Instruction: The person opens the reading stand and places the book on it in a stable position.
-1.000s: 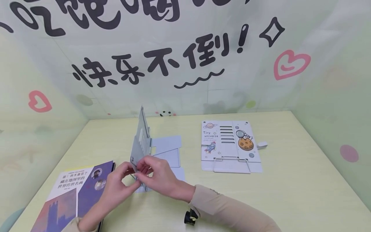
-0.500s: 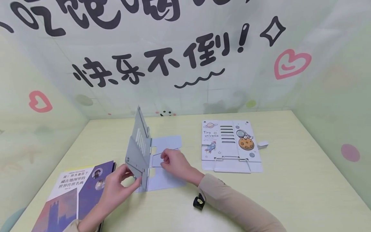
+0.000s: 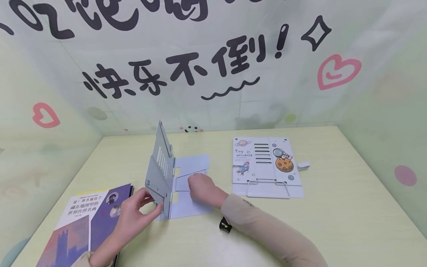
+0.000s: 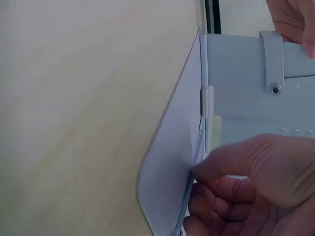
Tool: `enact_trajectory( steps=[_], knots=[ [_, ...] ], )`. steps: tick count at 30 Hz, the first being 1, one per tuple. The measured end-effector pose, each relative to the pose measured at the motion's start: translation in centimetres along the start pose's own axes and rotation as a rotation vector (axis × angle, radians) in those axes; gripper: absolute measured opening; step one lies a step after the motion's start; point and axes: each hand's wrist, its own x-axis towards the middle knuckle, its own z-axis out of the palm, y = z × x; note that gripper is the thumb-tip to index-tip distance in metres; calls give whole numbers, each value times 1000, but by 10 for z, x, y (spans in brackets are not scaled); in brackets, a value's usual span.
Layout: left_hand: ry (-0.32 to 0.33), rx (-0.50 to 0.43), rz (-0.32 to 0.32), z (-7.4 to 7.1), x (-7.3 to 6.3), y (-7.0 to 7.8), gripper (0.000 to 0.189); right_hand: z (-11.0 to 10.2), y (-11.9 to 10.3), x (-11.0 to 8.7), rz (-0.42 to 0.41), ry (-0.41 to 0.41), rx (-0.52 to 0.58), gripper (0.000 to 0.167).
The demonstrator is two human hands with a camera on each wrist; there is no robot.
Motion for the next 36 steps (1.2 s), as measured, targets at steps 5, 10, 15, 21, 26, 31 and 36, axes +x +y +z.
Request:
enact_trajectory(
  steps=[5,10,15,21,26,31,36],
  knots=[
    [-4,0,13,0,0,-1,34,-2,1,5,26,-90,-4,16],
    [-6,-11,32,2,1,-1,33,-6,4,4,24,-93,31,12],
    [-8,-24,43,4,3,-1,34,-15,11,-2,-5,-26,123,16],
    [-17,-35,43,8,5,1,34,-18,24,-8,-54,60,207,18],
    [-30,-14,49,13,5,2,32,-17,32,-13,-90,108,268,17],
    [-29,14,77,18,7,4,30,-17,37,-17,-113,138,325,17],
    [-39,26,96,24,8,7,31,-17,42,-21,-143,167,353,17]
  ],
)
